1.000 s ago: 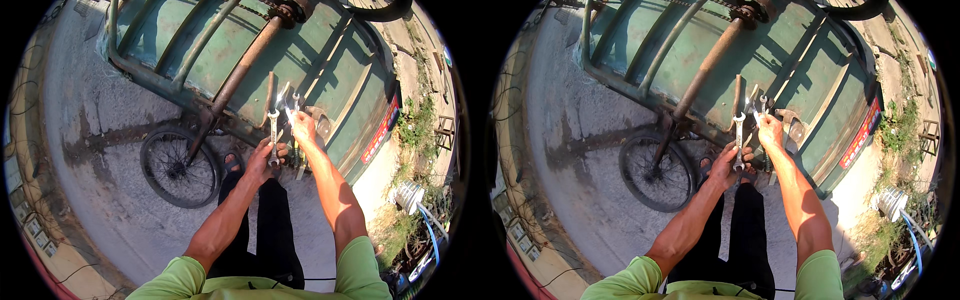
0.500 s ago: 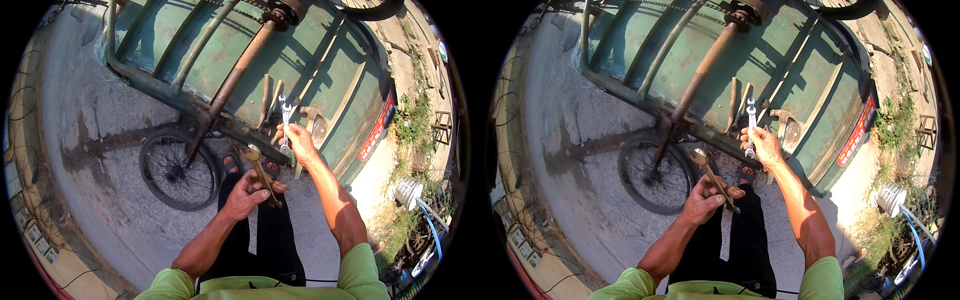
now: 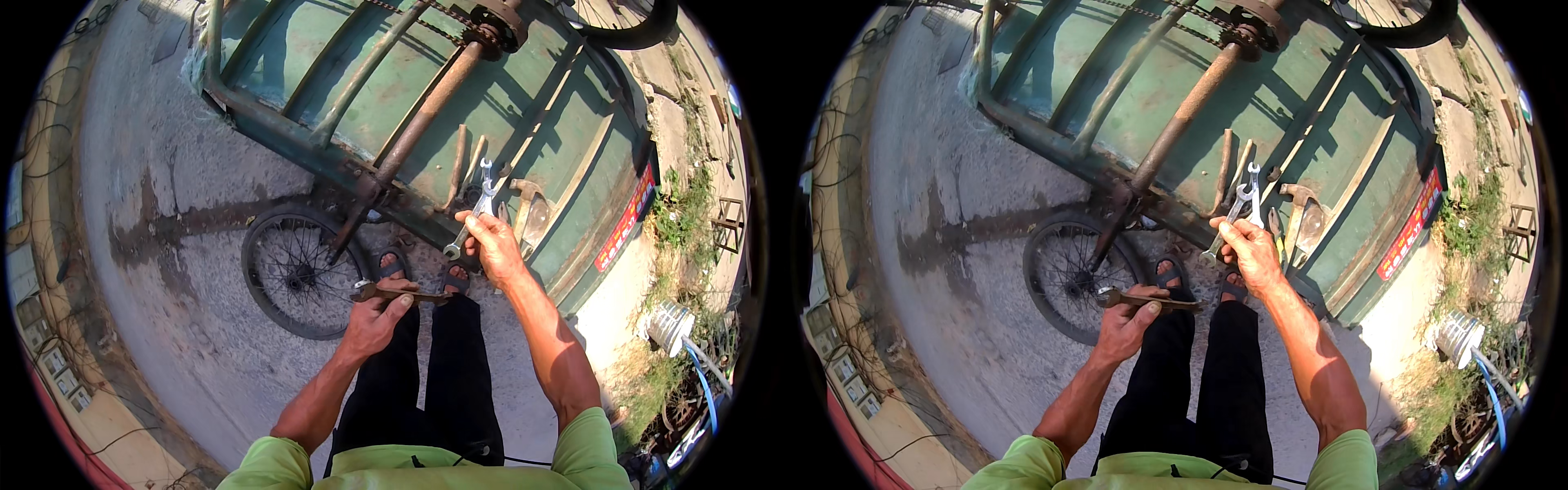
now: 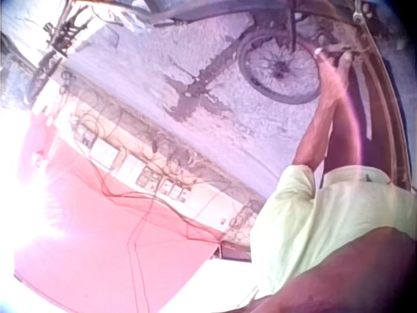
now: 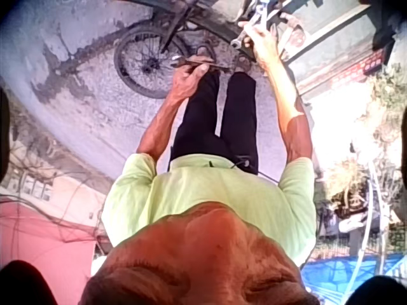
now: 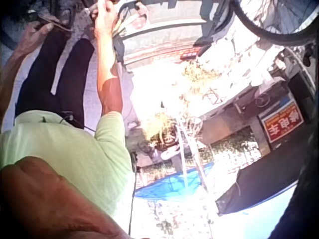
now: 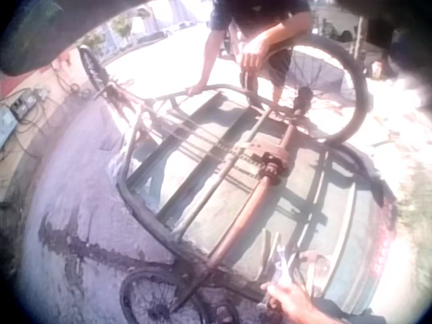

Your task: The person uses a wrench to loosen a bolt on the rear axle of a green cargo tricycle. They then use a hammer to tap the axle and remove a metal bracket. Finally, they adjust the chain tension on the tricycle.

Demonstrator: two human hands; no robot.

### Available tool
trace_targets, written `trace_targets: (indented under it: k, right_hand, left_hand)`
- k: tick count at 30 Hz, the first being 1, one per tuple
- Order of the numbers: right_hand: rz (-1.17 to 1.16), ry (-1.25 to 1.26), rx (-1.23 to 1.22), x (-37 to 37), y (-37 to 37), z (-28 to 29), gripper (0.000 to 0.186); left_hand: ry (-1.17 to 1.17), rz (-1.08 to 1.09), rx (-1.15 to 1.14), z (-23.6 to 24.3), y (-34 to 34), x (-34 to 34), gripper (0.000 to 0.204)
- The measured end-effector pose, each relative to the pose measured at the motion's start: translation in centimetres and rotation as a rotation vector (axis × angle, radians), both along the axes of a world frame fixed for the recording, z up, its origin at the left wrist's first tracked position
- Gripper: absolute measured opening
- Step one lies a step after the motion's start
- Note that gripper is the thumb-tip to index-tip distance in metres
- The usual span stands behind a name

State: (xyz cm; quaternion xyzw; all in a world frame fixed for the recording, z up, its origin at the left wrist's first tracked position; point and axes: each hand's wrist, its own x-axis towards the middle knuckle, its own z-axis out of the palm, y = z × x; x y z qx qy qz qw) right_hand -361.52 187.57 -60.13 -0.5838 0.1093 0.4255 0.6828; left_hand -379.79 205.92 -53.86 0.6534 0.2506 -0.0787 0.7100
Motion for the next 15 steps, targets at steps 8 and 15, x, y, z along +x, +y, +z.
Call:
trace_targets:
  k: [8,15]
  right_hand:
    - [0.06,0.114,0.011,-1.0,0.8,0.9,0.036]
    - [0.036,0.155,0.072,-2.1,1.8,3.0,0.034]
  left_hand:
    - [0.069,0.022,-0.017,0.7,0.9,-1.5,0.036]
    - [0.119,-0.155,0.1,2.4,2.0,-0.3,0.035]
